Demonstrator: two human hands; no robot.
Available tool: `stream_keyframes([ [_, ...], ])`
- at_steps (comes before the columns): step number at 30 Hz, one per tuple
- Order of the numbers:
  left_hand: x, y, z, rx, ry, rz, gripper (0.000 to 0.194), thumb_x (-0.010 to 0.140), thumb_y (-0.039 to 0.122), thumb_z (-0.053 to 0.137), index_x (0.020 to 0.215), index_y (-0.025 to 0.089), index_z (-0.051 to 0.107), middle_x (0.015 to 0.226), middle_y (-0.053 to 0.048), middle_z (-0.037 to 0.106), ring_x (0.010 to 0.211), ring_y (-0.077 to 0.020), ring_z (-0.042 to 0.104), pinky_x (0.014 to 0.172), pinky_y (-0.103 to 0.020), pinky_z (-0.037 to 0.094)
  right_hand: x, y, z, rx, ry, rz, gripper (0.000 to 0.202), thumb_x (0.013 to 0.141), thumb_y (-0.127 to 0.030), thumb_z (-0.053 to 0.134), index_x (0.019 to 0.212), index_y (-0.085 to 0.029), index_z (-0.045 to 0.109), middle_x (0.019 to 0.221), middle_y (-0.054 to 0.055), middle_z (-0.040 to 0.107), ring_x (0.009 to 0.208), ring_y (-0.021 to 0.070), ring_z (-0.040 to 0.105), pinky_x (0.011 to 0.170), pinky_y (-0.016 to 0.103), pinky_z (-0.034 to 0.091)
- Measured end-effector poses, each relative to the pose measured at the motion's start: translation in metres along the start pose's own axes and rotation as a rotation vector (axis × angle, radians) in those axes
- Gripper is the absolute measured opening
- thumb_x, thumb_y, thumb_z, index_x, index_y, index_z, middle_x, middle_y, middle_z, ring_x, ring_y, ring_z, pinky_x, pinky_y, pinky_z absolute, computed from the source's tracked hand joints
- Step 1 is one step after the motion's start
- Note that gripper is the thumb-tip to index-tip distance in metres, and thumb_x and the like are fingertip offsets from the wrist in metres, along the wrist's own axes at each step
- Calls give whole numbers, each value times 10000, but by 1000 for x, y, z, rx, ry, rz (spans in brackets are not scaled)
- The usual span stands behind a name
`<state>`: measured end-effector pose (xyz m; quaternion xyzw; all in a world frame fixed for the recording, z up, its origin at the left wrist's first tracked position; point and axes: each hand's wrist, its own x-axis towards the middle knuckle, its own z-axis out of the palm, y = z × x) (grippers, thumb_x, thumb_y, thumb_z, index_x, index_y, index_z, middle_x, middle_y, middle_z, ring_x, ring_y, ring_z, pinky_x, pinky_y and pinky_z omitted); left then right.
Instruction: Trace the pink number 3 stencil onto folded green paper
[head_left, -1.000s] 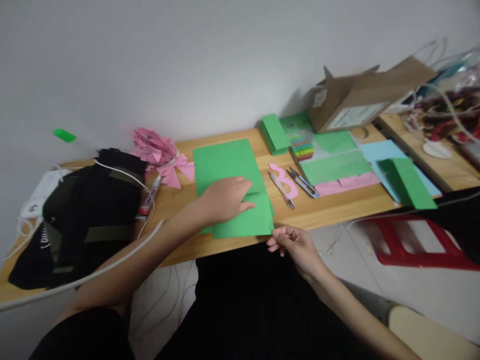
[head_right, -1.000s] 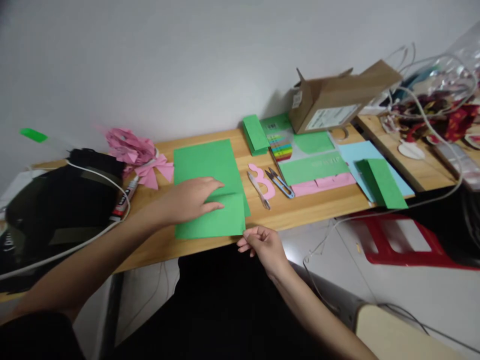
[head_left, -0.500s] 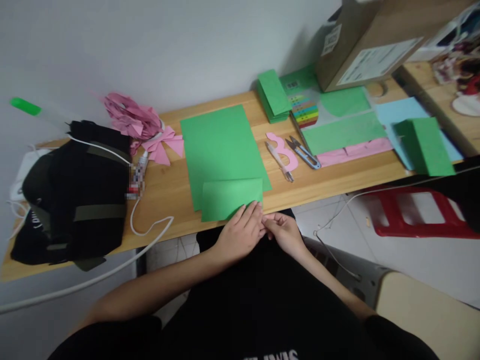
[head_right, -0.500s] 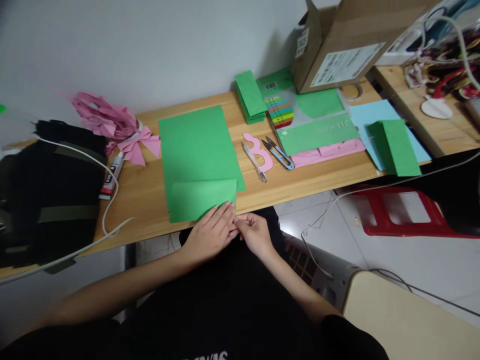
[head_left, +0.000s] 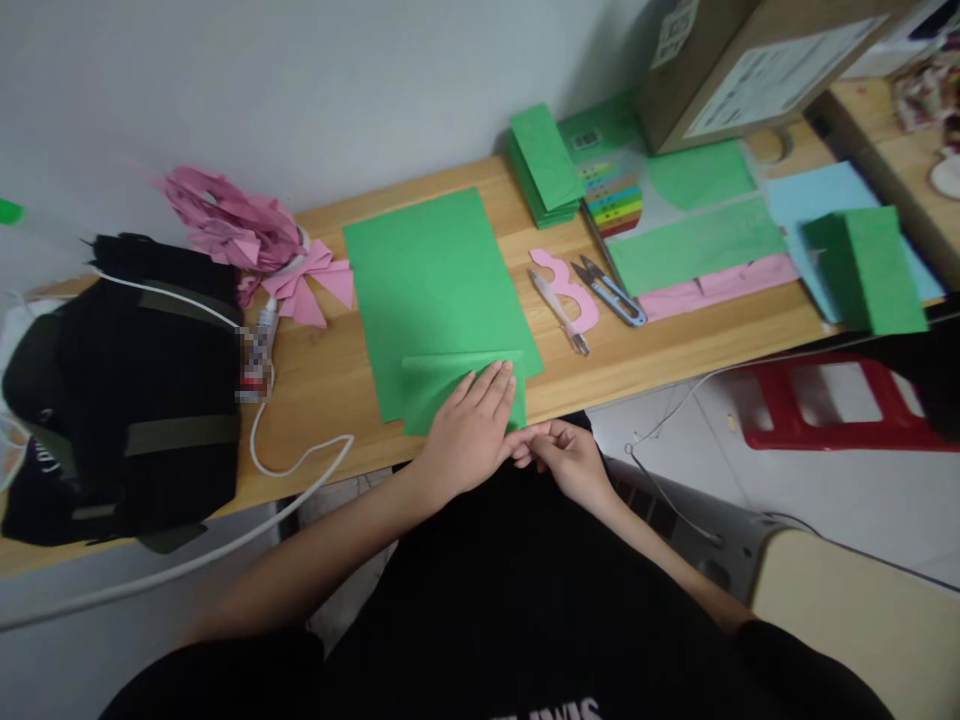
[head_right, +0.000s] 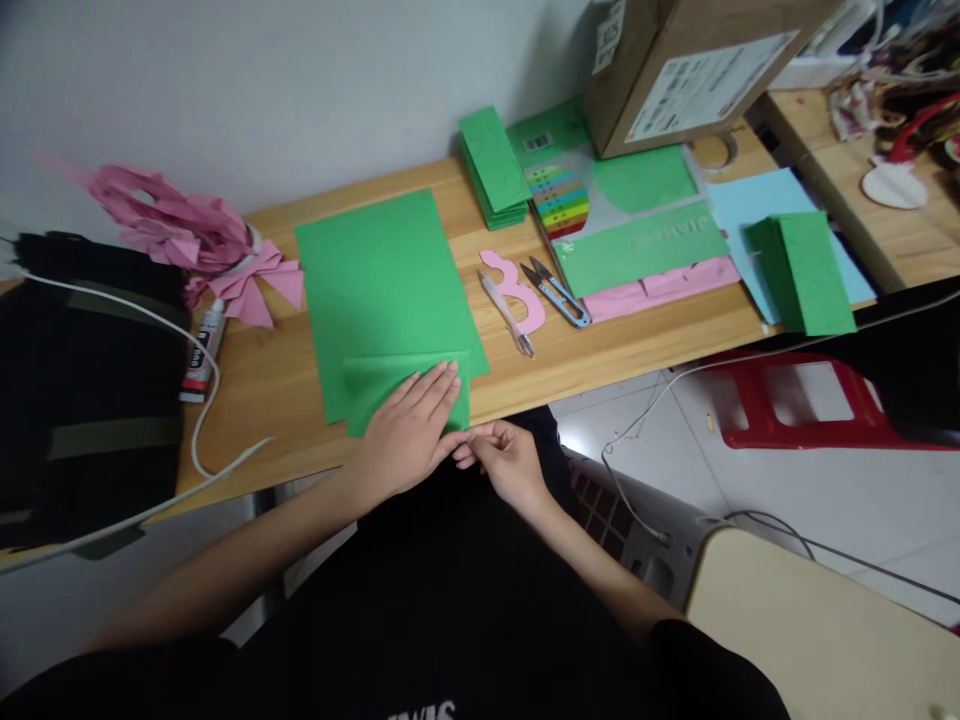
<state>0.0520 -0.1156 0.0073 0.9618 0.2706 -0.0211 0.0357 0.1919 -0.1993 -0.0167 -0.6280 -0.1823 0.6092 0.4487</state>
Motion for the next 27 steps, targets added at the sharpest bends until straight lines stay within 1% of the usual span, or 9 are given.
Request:
stream_keyframes([
  [4,9,-4,5,-7,-9,-39,465,995,161,354,1427,24,459,1521,-177,423,1429,-256,400,1170,-402,356,2,1,0,-19,-17,0,396,625,-537,749,683,-158,649,652,99,741,522,154,663,450,225,405],
  [11,10,-6,10,-44,56,-58,489,951,96,335,1415,4,461,1512,-188,436,1427,-273,400,1173,-452,365,-5,-4,-9,-93,-61,-28,341,701,-495,723,684,-161,656,632,76,738,477,143,647,442,233,446],
  [12,10,-7,10,-55,67,-55,493,943,80,327,1410,4,466,1507,-190,444,1425,-272,405,1170,-459,370,-8,-7,-12,-138,-38,-83,310,737,-468,708,691,-165,662,625,63,735,474,141,644,460,246,475],
  [14,9,-7,10,-69,84,-46,497,933,59,315,1400,6,477,1496,-194,458,1417,-270,418,1163,-468,380,-10,-16,-18,-331,62,-354,229,835,-376,638,767,-167,700,716,71,759,589,165,698,593,303,567],
  [16,9,-8,11,-67,107,-35,485,937,65,315,1384,6,494,1484,-198,474,1406,-272,434,1158,-465,387,-7,-25,-21,-643,132,-748,236,909,-278,544,973,-152,733,976,115,775,921,219,736,856,391,586],
  [18,8,-8,11,-57,137,-31,464,948,86,324,1361,6,518,1470,-198,493,1397,-278,446,1155,-457,391,2,-30,-20,-945,65,-984,355,945,-262,483,1211,-117,668,1237,141,698,1225,259,619,1039,449,507],
  [20,8,-7,12,-55,158,-29,452,953,101,333,1346,5,533,1457,-197,509,1391,-282,453,1157,-448,386,15,-31,-17,-1168,-20,-1018,446,972,-281,431,1342,-77,574,1382,154,598,1339,265,522,1109,457,455],
  [22,8,-7,12,-63,158,-33,454,950,99,333,1348,14,534,1452,-189,519,1390,-271,456,1162,-437,379,26,-29,-13,-1298,-62,-978,487,983,-268,390,1403,-50,506,1462,166,513,1391,253,461,1158,450,403],
  [27,8,-8,12,-108,130,-59,471,951,112,327,1381,42,506,1467,-173,507,1398,-253,447,1164,-435,369,34,-30,-18,-1364,-137,-954,576,975,-340,407,1461,-31,419,1528,173,417,1445,262,378,1202,482,329],
])
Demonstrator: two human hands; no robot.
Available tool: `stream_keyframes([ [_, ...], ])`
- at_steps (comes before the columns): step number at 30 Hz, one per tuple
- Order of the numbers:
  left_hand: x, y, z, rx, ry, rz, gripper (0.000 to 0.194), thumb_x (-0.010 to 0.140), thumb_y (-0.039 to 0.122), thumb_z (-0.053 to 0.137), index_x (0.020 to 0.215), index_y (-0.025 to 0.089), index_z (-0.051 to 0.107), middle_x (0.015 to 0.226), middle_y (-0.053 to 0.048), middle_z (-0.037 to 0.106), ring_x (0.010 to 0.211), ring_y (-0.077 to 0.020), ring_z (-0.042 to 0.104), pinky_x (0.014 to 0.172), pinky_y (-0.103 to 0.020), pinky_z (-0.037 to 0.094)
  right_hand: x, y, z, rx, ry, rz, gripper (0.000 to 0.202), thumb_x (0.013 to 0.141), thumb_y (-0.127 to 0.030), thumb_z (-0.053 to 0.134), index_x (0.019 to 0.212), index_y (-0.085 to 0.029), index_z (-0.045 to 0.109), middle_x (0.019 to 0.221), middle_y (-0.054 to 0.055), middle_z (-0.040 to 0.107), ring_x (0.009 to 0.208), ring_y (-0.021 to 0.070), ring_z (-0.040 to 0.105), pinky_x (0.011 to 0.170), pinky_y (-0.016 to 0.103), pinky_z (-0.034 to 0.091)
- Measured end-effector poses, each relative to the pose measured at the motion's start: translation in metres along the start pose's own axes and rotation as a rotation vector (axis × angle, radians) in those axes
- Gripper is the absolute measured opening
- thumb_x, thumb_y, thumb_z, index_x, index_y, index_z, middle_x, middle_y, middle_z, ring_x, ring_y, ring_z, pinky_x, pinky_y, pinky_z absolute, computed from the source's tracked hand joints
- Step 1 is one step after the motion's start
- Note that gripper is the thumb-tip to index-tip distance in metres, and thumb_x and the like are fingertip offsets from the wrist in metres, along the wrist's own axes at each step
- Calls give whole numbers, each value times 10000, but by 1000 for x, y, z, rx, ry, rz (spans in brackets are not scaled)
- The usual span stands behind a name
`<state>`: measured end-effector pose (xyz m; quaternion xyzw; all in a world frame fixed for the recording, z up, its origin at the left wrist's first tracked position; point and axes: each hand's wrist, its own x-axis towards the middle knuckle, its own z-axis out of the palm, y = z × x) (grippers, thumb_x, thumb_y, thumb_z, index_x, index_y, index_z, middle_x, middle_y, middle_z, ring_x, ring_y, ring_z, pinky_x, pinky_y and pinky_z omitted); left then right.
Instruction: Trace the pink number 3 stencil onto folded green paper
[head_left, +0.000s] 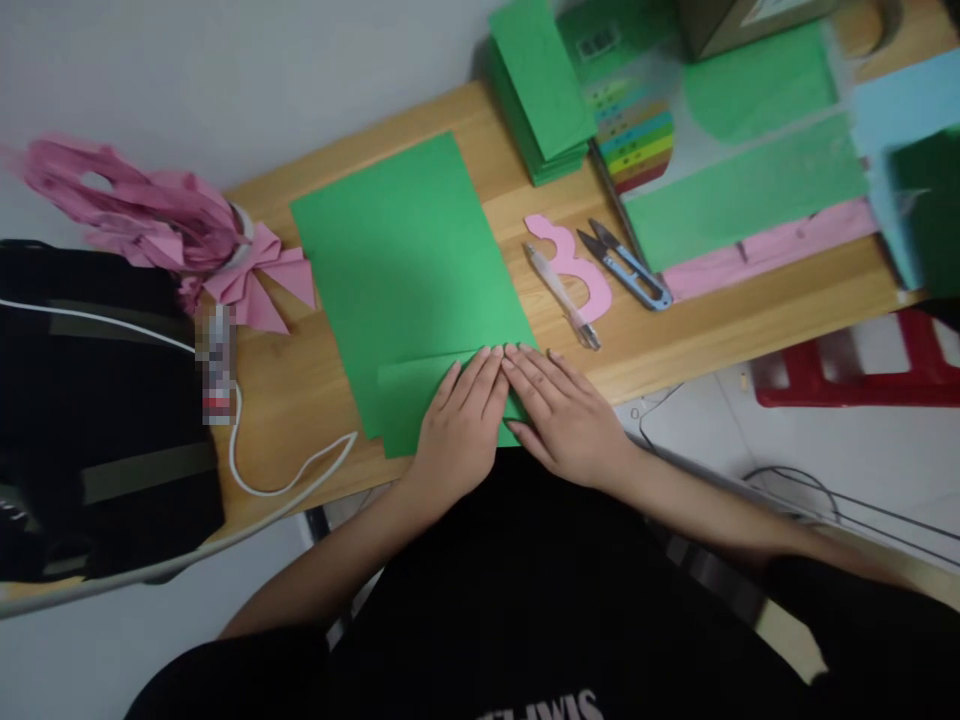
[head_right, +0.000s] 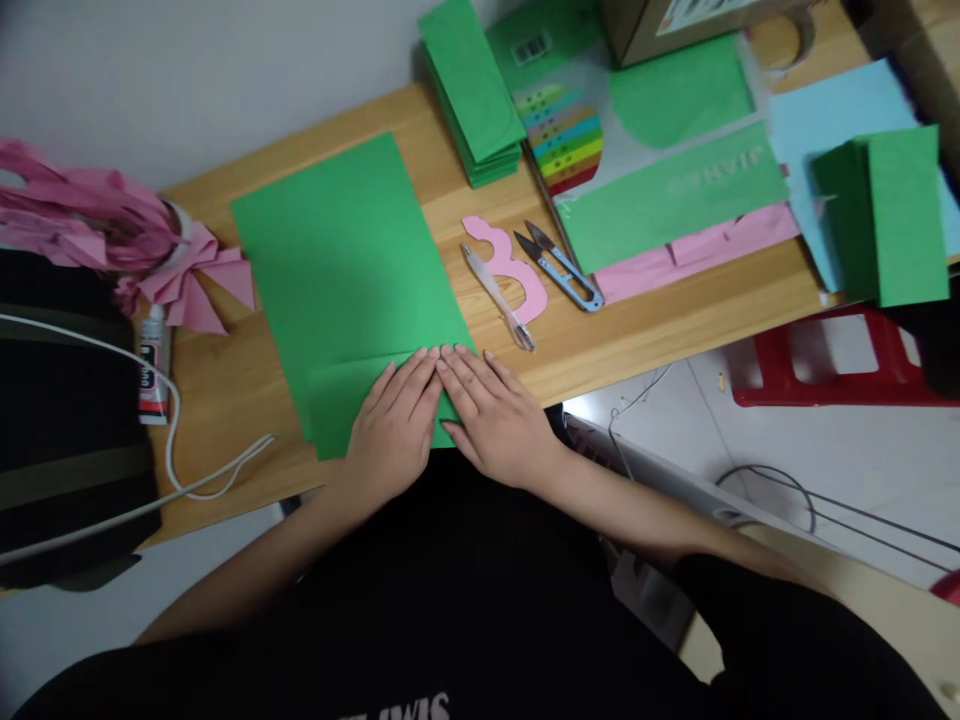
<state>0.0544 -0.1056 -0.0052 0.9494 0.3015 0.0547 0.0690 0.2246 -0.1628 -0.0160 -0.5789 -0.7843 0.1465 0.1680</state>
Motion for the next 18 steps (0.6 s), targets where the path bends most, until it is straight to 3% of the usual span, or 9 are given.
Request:
stream_keyframes([
  [8,-2,-3,7,-91,64,-1,471,935,80,346,1381,58,497,1469,-181,503,1407,-261,434,1177,-438,327,5,28,-20,143,-84,-55,451,990,-255,402,1419,-151,493,1477,104,516,1397,208,454,1170,452,373],
  [18,-1,-3,7,-83,52,-33,444,965,137,370,1395,91,469,1507,-156,464,1420,-257,412,1178,-423,313,6,28,-17,148,-89,-58,491,978,-309,436,1438,-141,465,1507,114,479,1419,238,419,1182,483,338],
])
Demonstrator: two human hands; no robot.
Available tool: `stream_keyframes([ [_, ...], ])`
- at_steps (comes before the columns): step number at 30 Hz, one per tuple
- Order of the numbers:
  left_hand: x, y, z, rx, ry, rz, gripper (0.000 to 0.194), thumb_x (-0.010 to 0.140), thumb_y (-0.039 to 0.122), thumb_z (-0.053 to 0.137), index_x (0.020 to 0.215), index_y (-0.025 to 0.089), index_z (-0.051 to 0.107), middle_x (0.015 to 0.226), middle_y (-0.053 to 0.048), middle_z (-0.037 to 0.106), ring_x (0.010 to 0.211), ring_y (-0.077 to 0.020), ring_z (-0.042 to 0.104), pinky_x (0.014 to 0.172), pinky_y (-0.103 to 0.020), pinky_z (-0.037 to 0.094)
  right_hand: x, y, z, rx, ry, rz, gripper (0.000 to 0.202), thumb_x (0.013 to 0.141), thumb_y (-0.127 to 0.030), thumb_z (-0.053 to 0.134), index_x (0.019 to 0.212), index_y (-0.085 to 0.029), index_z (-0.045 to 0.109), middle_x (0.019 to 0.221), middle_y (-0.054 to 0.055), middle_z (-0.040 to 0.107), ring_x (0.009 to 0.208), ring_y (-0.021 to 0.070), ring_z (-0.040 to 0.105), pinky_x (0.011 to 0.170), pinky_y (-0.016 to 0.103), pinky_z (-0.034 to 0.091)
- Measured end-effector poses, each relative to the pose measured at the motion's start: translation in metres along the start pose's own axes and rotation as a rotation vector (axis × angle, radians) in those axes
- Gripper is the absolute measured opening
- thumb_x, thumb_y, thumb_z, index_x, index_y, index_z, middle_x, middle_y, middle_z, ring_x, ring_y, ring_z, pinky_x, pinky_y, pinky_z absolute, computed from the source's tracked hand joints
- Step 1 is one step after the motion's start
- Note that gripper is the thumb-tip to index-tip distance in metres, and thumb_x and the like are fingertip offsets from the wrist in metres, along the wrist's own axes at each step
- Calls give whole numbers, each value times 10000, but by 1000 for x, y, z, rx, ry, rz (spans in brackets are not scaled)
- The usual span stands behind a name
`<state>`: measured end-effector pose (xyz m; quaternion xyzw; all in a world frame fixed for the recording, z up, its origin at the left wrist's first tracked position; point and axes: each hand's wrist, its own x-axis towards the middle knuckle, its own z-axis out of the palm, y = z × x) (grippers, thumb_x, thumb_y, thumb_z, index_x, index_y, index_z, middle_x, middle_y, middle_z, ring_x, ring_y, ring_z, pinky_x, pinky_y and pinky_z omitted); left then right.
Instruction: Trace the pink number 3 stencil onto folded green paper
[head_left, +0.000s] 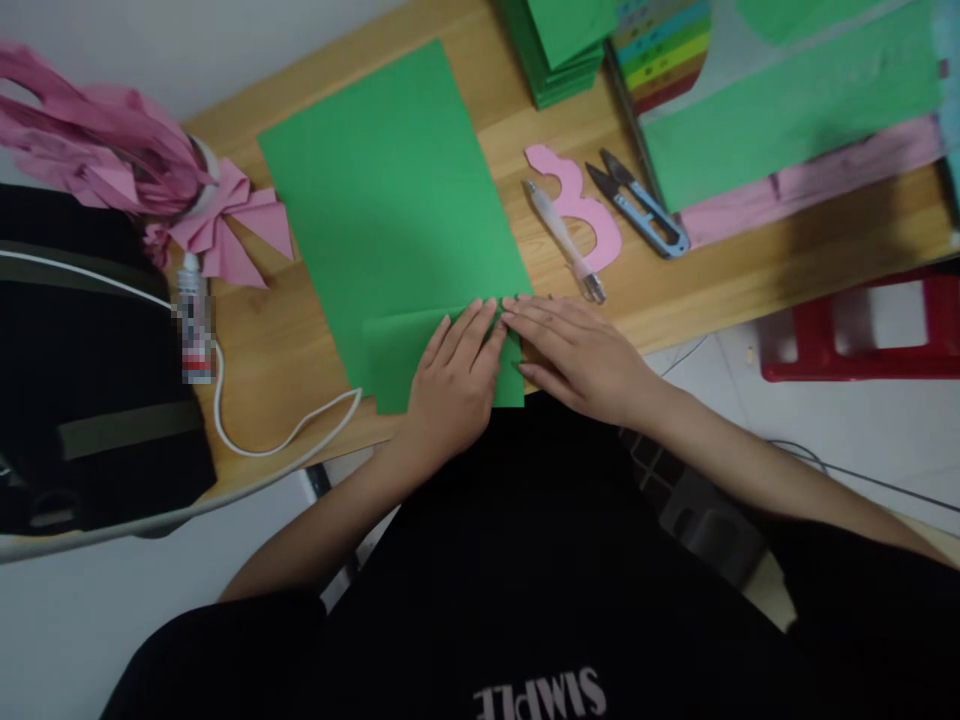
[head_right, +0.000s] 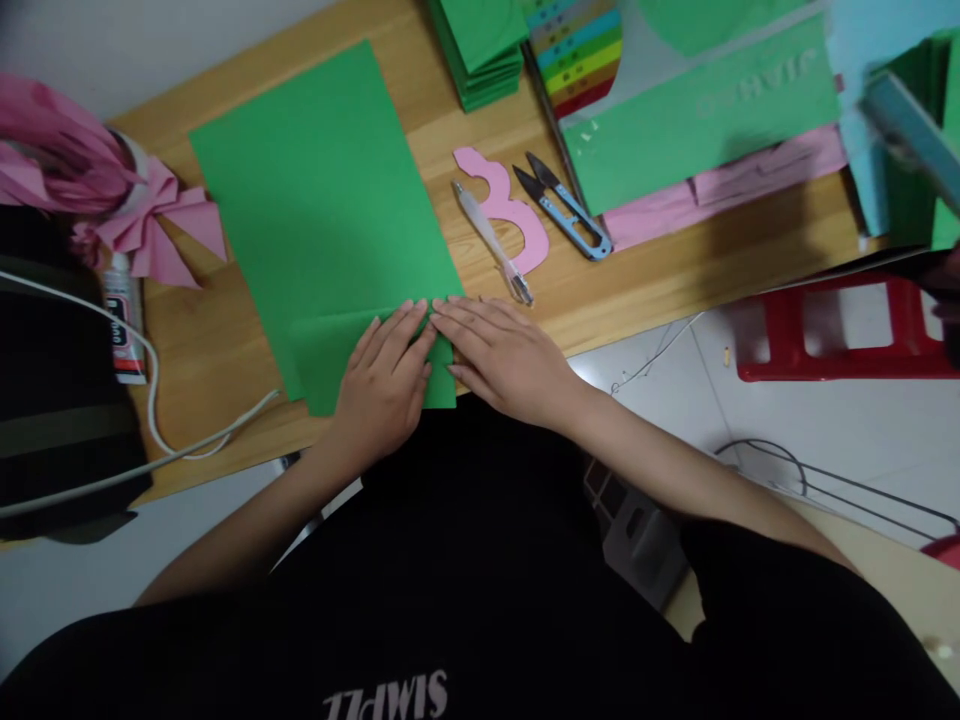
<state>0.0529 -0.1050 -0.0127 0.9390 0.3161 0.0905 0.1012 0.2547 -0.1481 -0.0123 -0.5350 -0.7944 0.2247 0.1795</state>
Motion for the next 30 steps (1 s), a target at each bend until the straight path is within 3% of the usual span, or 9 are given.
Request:
stream_keyframes([
  [8,1,-6,-12,-48,-102,71,562,967,420,490,1426,98,448,1539,-210,394,1439,-335,358,1178,-553,231,-1,3,1,-36,13,-35,479,980,-295,429,1422,-116,471,1500,136,485,1415,241,423,1168,477,345],
  [24,-3,-1,5,-29,9,26,599,957,514,461,1433,151,461,1542,-197,393,1445,-336,342,1170,-550,216,-2,5,0,-73,13,-67,567,952,-381,477,1449,-111,432,1502,154,478,1402,272,432,1155,489,349],
  [30,-3,3,2,33,2,36,574,969,492,421,1404,124,488,1539,-189,404,1436,-327,361,1168,-530,233,-2,-10,7,-270,87,-27,478,975,-296,430,1398,-80,488,1456,145,535,1362,251,480,1135,440,360],
])
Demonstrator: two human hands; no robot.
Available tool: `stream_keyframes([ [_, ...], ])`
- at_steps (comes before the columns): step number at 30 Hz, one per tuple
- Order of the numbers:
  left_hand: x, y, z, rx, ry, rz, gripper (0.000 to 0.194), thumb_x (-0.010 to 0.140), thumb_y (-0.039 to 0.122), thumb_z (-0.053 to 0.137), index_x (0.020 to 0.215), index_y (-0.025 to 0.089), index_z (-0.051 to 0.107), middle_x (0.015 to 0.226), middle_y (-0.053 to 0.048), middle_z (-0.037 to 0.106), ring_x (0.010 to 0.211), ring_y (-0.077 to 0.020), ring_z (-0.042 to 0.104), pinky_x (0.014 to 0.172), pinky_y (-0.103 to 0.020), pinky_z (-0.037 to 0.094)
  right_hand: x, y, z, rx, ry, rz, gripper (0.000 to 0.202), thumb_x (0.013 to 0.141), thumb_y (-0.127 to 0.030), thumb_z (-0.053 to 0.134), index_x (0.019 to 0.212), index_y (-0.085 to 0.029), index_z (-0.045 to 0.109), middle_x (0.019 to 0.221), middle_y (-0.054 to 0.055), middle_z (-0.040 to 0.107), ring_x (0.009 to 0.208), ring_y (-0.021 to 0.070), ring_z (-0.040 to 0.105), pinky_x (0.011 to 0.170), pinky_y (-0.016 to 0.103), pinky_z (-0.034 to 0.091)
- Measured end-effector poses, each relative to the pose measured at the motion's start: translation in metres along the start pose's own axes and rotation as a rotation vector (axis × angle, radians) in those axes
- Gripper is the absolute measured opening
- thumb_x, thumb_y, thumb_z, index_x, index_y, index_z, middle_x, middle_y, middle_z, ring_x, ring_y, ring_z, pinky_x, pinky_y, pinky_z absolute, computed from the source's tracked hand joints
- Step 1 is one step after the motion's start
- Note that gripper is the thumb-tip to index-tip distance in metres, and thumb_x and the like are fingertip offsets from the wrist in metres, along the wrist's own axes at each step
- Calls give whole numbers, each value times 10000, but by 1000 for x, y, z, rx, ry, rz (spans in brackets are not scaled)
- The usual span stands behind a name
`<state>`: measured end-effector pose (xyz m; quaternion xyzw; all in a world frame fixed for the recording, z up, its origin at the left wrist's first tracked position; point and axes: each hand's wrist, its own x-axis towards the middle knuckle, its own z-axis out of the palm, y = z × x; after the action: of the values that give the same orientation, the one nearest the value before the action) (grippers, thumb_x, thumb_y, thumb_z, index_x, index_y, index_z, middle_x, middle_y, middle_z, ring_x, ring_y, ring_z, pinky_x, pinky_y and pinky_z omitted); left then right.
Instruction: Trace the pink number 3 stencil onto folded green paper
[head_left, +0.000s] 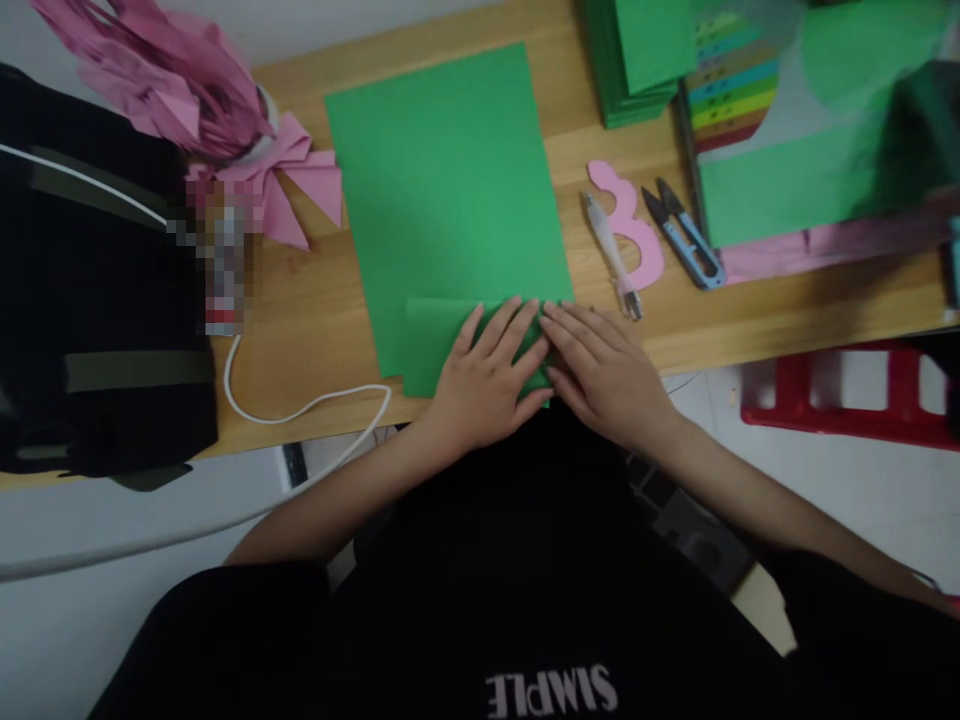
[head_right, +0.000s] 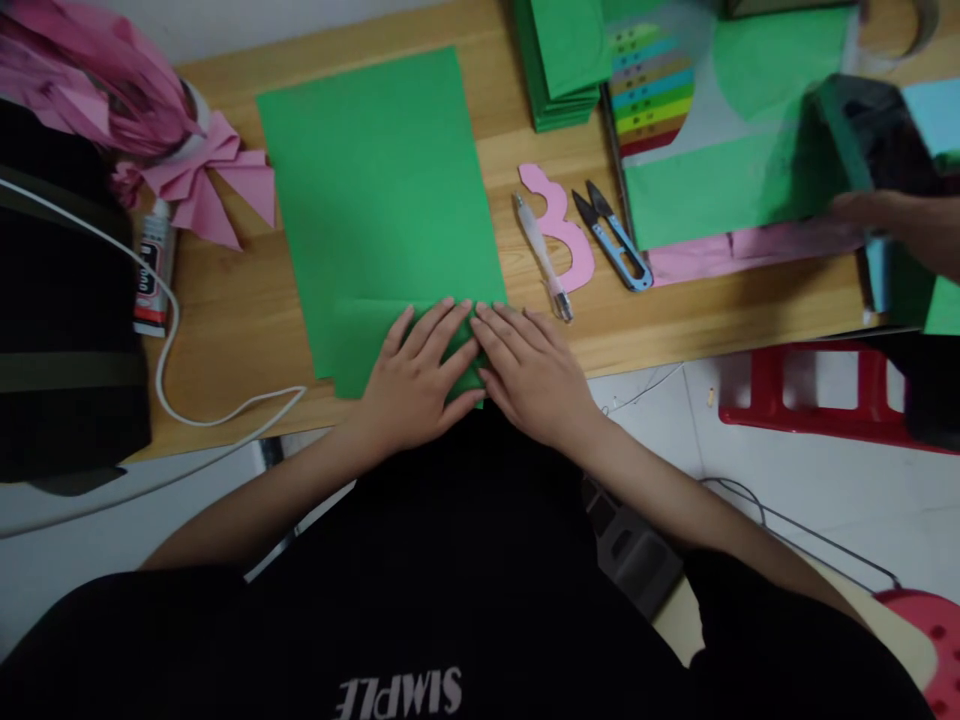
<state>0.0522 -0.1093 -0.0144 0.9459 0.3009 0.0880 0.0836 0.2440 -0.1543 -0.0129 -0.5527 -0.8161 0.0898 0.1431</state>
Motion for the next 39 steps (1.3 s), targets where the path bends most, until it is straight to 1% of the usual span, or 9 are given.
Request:
stream_keyframes([
  [7,3,4,-4,89,-42,35,576,978,460,370,1414,99,476,1549,-122,414,1429,-313,365,1154,-507,277,4,-10,-7,-183,128,-14,380,959,-279,500,1259,-66,594,1289,125,674,1219,254,591,1067,404,385],
  [11,7,4,-9,34,-67,21,526,957,447,430,1347,114,547,1542,-124,424,1428,-285,374,1165,-453,272,7,-11,-14,-243,91,-48,368,954,-273,516,1249,-69,601,1276,122,682,1200,252,604,1043,394,381],
  [14,8,2,-12,-1,-115,14,556,948,464,462,1380,117,516,1558,-140,394,1448,-273,345,1184,-424,239,7,-12,-16,-286,58,-64,397,955,-281,523,1282,-65,585,1286,120,675,1176,240,617,1022,376,383],
  [18,5,-4,-16,-23,-155,28,622,938,509,493,1434,135,458,1577,-144,357,1468,-260,317,1192,-401,214,5,-16,-16,-326,35,-41,543,951,-313,538,1430,-68,461,1311,113,658,1173,238,619,992,380,388],
  [21,0,-11,-18,-27,-158,46,676,932,547,497,1455,124,428,1584,-145,340,1473,-256,310,1196,-393,202,5,-19,-16,-344,14,-24,631,956,-322,535,1504,-74,345,1342,107,634,1176,242,624,986,388,393],
  [25,-8,-22,-20,-31,-158,29,763,954,586,422,1493,51,346,1595,-141,309,1484,-246,283,1204,-394,195,7,-22,-19,-371,-7,-17,706,963,-310,527,1551,-83,208,1351,106,619,1162,243,641,964,394,410],
  [29,-20,-39,-24,-60,-134,11,767,969,597,377,1491,36,346,1583,-139,335,1477,-250,296,1214,-409,180,10,-24,-23,-416,-23,-59,751,959,-266,527,1563,-73,125,1341,124,614,1137,250,660,931,407,430],
  [35,-45,-71,-32,-88,-107,-68,800,959,626,368,1502,41,322,1538,-184,406,1444,-296,359,1218,-464,158,11,-24,-23,-438,-30,-84,756,957,-255,524,1564,-60,118,1342,142,610,1145,256,663,923,407,446],
  [39,-50,-76,-31,-73,-126,-91,807,947,625,406,1521,71,287,1541,-176,406,1450,-298,346,1212,-485,163,10,-22,-22,-442,-28,-102,696,957,-271,515,1551,-70,213,1348,146,612,1170,252,647,942,400,444],
])
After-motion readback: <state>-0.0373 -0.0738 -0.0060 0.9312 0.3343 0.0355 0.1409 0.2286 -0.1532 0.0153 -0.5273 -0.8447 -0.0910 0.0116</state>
